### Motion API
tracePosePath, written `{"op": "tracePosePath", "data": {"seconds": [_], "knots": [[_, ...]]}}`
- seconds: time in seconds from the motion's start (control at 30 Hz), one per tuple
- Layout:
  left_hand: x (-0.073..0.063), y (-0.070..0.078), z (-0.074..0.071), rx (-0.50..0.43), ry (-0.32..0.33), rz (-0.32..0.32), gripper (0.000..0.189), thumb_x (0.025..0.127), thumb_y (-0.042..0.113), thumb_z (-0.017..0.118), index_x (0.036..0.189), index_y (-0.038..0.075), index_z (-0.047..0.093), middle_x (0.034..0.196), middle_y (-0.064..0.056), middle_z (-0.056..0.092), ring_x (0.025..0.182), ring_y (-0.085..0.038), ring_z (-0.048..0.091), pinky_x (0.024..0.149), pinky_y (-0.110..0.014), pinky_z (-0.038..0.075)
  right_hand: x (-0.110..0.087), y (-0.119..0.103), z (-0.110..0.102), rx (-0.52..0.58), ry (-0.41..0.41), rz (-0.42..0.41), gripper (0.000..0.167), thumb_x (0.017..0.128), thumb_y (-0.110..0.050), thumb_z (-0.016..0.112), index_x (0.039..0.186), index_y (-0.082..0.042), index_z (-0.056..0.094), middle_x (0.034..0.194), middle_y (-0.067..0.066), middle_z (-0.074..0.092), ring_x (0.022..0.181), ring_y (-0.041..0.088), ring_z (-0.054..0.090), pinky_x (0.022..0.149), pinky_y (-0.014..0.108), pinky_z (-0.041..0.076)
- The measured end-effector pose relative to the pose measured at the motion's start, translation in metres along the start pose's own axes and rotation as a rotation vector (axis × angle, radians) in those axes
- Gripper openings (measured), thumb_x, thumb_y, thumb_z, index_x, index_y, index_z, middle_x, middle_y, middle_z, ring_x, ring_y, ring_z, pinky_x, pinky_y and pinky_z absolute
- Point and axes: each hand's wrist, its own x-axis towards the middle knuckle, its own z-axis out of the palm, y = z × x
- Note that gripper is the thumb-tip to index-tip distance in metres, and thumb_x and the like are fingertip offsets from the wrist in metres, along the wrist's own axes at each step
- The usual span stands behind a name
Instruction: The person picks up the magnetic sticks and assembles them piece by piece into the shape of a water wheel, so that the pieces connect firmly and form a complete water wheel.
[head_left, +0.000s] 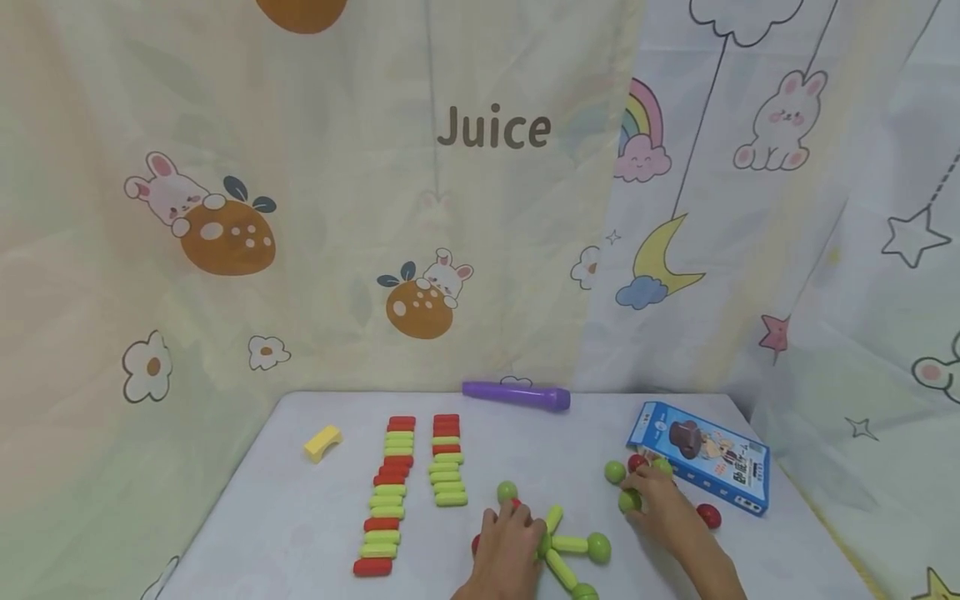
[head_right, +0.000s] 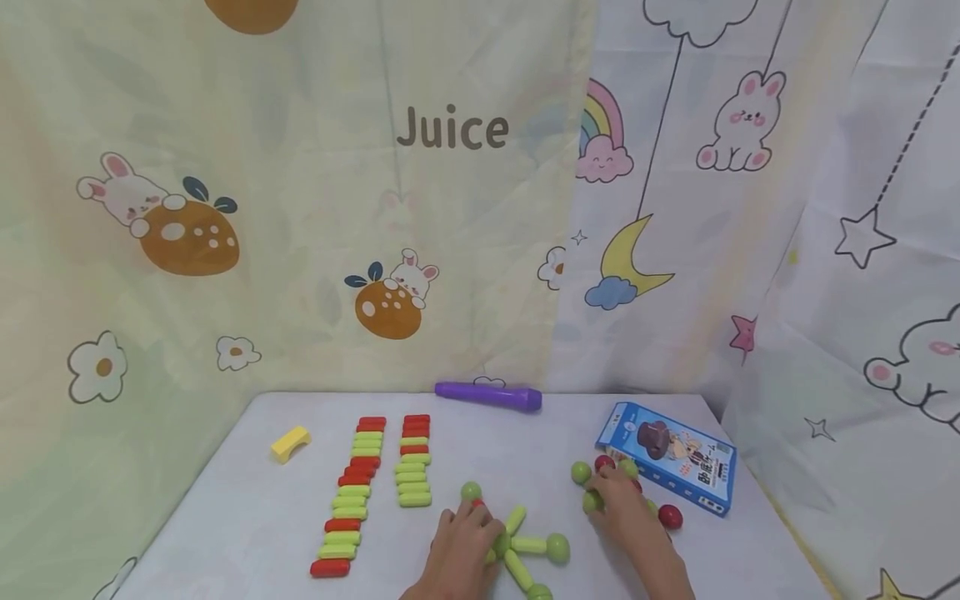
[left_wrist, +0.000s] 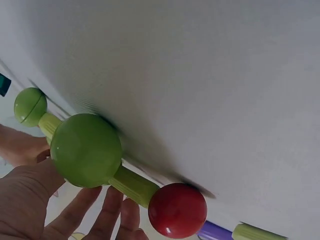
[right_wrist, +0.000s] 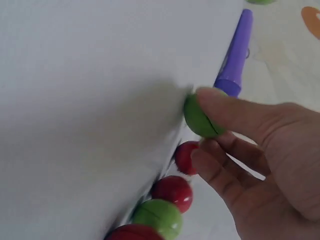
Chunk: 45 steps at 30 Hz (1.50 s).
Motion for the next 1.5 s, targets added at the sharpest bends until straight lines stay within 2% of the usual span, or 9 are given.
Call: {"op": "tracePosePath", "data": {"seconds": [0.1, 0.37, 0.57, 0.77, 0.9, 1.07, 1.17, 1.33, 1.5], "knots": [[0.000, -0.001, -0.001, -0.010, -0.006, -0.002, 0.032, 0.088, 0.029, 0.091, 0.116, 0.023, 0.079, 0.101, 0.006, 0.065, 0.097, -0.012, 0.054, 0.080, -0.035, 0.043, -0.003, -0.008, 0.002, 0.112, -0.036, -0.051, 0.034, 0.080, -0.006, 0.094, 0.110, -0.012, 0.079, 0.108, -0.002, 0.071, 0.101, 0.019, 0.065, 0.091, 0.043, 0.062], [0.002, -0.002, -0.003, -0.011, -0.033, -0.022, 0.032, 0.090, 0.029, 0.089, 0.119, 0.023, 0.077, 0.104, 0.004, 0.066, 0.097, -0.014, 0.055, 0.082, -0.036, 0.044, 0.009, -0.025, 0.019, 0.328, -0.105, -0.326, 0.035, 0.087, -0.011, 0.089, 0.119, -0.010, 0.076, 0.107, -0.005, 0.075, 0.093, 0.008, 0.065, 0.074, 0.026, 0.056], [0.001, -0.002, 0.000, -0.012, -0.018, 0.001, 0.032, 0.090, 0.030, 0.089, 0.120, 0.023, 0.077, 0.106, 0.004, 0.067, 0.097, -0.014, 0.055, 0.082, -0.036, 0.044, 0.018, -0.035, 0.029, 0.331, -0.144, -0.357, 0.033, 0.090, -0.002, 0.083, 0.121, -0.012, 0.078, 0.115, -0.001, 0.074, 0.102, 0.017, 0.067, 0.083, 0.030, 0.058], [0.000, -0.002, 0.000, -0.023, -0.009, 0.006, 0.032, 0.090, 0.029, 0.089, 0.119, 0.022, 0.078, 0.104, 0.004, 0.066, 0.095, -0.013, 0.054, 0.079, -0.035, 0.043, 0.021, -0.043, 0.032, 0.268, -0.185, -0.394, 0.026, 0.090, -0.007, 0.084, 0.114, -0.019, 0.081, 0.114, -0.006, 0.067, 0.106, 0.018, 0.062, 0.094, 0.038, 0.057], [0.002, -0.002, -0.001, -0.037, -0.029, -0.005, 0.033, 0.091, 0.030, 0.089, 0.121, 0.022, 0.078, 0.104, 0.004, 0.066, 0.095, -0.013, 0.054, 0.081, -0.035, 0.044, 0.025, -0.043, 0.033, 0.282, -0.179, -0.442, 0.020, 0.091, -0.010, 0.085, 0.107, -0.021, 0.082, 0.111, -0.007, 0.064, 0.103, 0.016, 0.059, 0.091, 0.034, 0.055], [0.000, -0.001, 0.001, -0.035, 0.010, 0.000, 0.032, 0.089, 0.028, 0.090, 0.117, 0.022, 0.078, 0.100, 0.004, 0.065, 0.092, -0.012, 0.053, 0.077, -0.033, 0.042, 0.032, -0.034, 0.039, 0.326, -0.142, -0.562, 0.017, 0.091, -0.009, 0.085, 0.104, -0.019, 0.079, 0.109, -0.005, 0.064, 0.100, 0.012, 0.058, 0.084, 0.030, 0.054], [-0.001, -0.001, 0.002, -0.029, 0.029, 0.005, 0.031, 0.088, 0.027, 0.091, 0.116, 0.022, 0.079, 0.099, 0.005, 0.065, 0.091, -0.011, 0.053, 0.076, -0.033, 0.041, 0.032, -0.033, 0.038, 0.360, -0.152, -0.561, 0.018, 0.091, -0.008, 0.084, 0.104, -0.017, 0.076, 0.109, -0.004, 0.065, 0.100, 0.012, 0.059, 0.085, 0.028, 0.054], [-0.003, -0.001, 0.003, -0.035, 0.042, 0.013, 0.030, 0.088, 0.027, 0.090, 0.114, 0.022, 0.078, 0.099, 0.005, 0.065, 0.092, -0.011, 0.053, 0.076, -0.033, 0.040, 0.026, -0.042, 0.032, 0.442, -0.209, -0.447, 0.023, 0.089, -0.004, 0.085, 0.104, -0.015, 0.072, 0.110, -0.002, 0.069, 0.104, 0.018, 0.065, 0.092, 0.031, 0.057], [-0.010, -0.007, 0.000, -0.021, 0.096, 0.012, 0.028, 0.087, 0.031, 0.091, 0.108, 0.019, 0.076, 0.099, 0.005, 0.063, 0.096, -0.013, 0.053, 0.075, -0.033, 0.041, 0.023, -0.040, 0.029, 0.400, -0.161, -0.493, 0.029, 0.089, -0.004, 0.085, 0.115, -0.012, 0.074, 0.117, 0.002, 0.074, 0.111, 0.021, 0.067, 0.095, 0.035, 0.059]]}}
